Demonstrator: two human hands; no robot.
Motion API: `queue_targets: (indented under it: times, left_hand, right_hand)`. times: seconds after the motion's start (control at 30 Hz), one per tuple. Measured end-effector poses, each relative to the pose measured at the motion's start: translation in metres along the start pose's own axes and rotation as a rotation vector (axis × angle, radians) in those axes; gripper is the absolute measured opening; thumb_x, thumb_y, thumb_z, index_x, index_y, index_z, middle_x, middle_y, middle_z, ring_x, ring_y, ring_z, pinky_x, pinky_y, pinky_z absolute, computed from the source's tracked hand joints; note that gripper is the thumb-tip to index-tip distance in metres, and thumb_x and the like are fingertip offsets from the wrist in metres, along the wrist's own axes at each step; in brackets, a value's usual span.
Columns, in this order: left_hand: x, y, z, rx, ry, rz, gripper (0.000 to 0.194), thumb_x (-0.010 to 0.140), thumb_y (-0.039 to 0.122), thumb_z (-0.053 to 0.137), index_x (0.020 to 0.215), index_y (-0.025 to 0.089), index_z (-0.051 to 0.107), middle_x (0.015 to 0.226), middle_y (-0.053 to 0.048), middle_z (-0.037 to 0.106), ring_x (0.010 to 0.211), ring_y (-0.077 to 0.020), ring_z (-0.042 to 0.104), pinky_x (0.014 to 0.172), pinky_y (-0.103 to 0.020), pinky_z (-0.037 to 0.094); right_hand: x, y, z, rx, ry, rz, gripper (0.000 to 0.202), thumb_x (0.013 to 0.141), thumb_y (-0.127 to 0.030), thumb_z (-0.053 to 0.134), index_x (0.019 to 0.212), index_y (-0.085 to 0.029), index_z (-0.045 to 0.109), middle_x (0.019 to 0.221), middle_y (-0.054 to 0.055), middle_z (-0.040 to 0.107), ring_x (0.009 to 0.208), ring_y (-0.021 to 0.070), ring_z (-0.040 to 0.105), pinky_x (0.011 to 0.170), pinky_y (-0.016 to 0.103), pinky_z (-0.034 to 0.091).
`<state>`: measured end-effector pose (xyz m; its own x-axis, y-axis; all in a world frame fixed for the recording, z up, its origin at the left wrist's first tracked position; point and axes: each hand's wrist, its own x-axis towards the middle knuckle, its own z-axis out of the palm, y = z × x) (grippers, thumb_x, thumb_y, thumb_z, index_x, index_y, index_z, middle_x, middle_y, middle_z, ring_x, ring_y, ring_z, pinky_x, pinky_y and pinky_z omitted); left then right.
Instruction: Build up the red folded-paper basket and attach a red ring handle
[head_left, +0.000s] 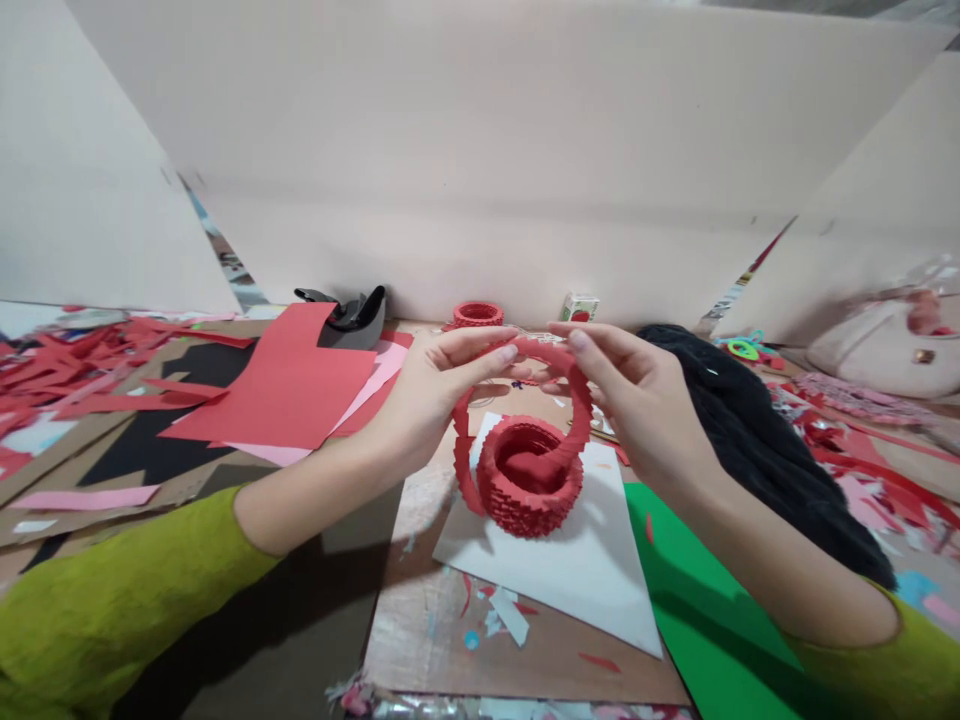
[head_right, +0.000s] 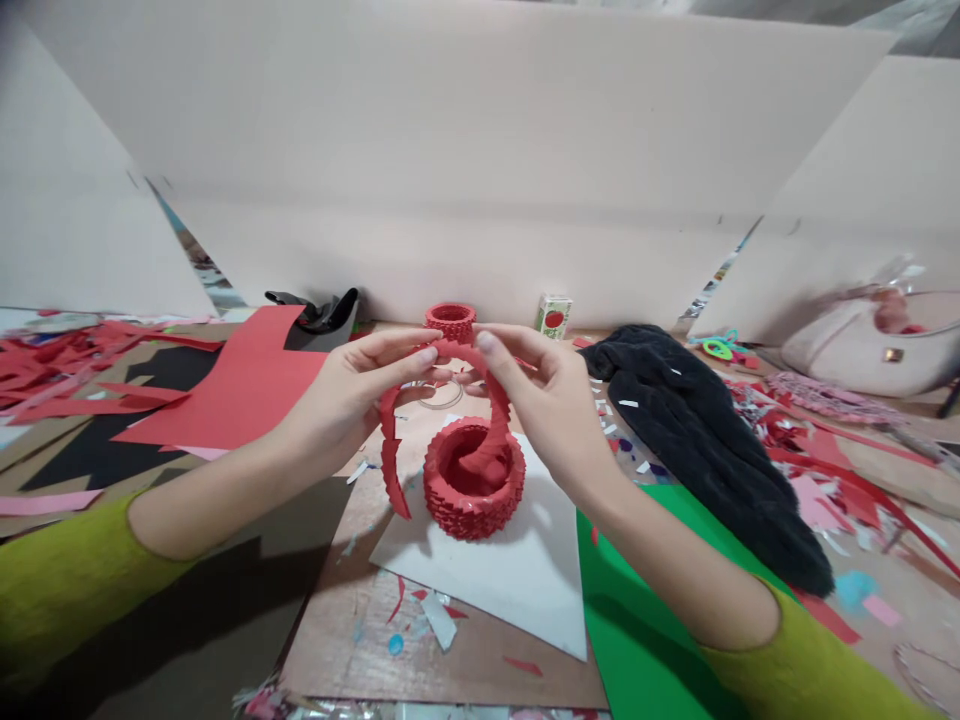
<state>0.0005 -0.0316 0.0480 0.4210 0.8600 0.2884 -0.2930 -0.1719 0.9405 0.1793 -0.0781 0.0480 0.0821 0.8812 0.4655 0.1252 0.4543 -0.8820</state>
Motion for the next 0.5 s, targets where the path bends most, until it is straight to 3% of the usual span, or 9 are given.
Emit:
queue_targets:
  times: [0.1, 0.23, 0.37, 0.43, 0.5]
  left_hand:
    - [0.005, 0.005, -0.007, -0.043, 0.045, 0.003, 0.026, 0.080, 0.030, 0.075, 0.104, 0.021, 0.072, 0.110, -0.006, 0.074, 0.092, -0.0165, 0.071, 0.083, -0.027, 0.055]
    - [0.011, 0.019, -0.010, -0.143, 0.124, 0.044, 0.021, 0.079, 0.022, 0.076, 0.100, 0.021, 0.073, 0.106, -0.003, 0.074, 0.096, -0.0160, 0.070, 0.083, -0.025, 0.055]
    - [0.014, 0.026, 0.000, -0.207, 0.169, 0.078, 0.020, 0.079, 0.019, 0.075, 0.099, 0.020, 0.072, 0.106, -0.003, 0.074, 0.100, -0.0156, 0.069, 0.086, -0.025, 0.053]
    - [0.015, 0.024, 0.006, -0.237, 0.167, 0.092, 0.018, 0.080, 0.019, 0.074, 0.098, 0.020, 0.072, 0.104, -0.002, 0.074, 0.098, -0.0142, 0.069, 0.084, -0.024, 0.053]
    - [0.016, 0.020, 0.012, -0.260, 0.158, 0.099, 0.018, 0.080, 0.019, 0.074, 0.098, 0.020, 0.072, 0.102, -0.002, 0.074, 0.095, -0.0134, 0.069, 0.081, -0.022, 0.054]
  right_hand:
    - [-0.007, 0.010, -0.007, 0.037, 0.062, 0.018, 0.022, 0.092, -0.033, 0.059, 0.110, -0.024, 0.069, 0.116, 0.005, 0.069, 0.105, 0.0194, 0.066, 0.088, 0.032, 0.057]
    - [-0.034, 0.019, -0.003, 0.083, -0.016, 0.105, 0.022, 0.086, -0.022, 0.065, 0.108, -0.023, 0.065, 0.105, 0.004, 0.069, 0.094, 0.0158, 0.068, 0.085, 0.029, 0.057]
    - [-0.059, 0.016, 0.026, 0.158, -0.162, 0.284, 0.042, 0.080, -0.037, 0.074, 0.117, -0.023, 0.057, 0.114, 0.007, 0.064, 0.088, 0.0175, 0.068, 0.078, 0.032, 0.060]
    - [-0.061, 0.014, 0.043, 0.205, -0.167, 0.336, 0.051, 0.078, -0.038, 0.076, 0.122, -0.025, 0.053, 0.118, 0.007, 0.061, 0.088, 0.0178, 0.069, 0.077, 0.033, 0.061]
    - [-0.056, 0.012, 0.055, 0.260, -0.105, 0.287, 0.046, 0.079, -0.037, 0.075, 0.118, -0.024, 0.054, 0.118, 0.006, 0.060, 0.084, 0.0163, 0.070, 0.073, 0.032, 0.062]
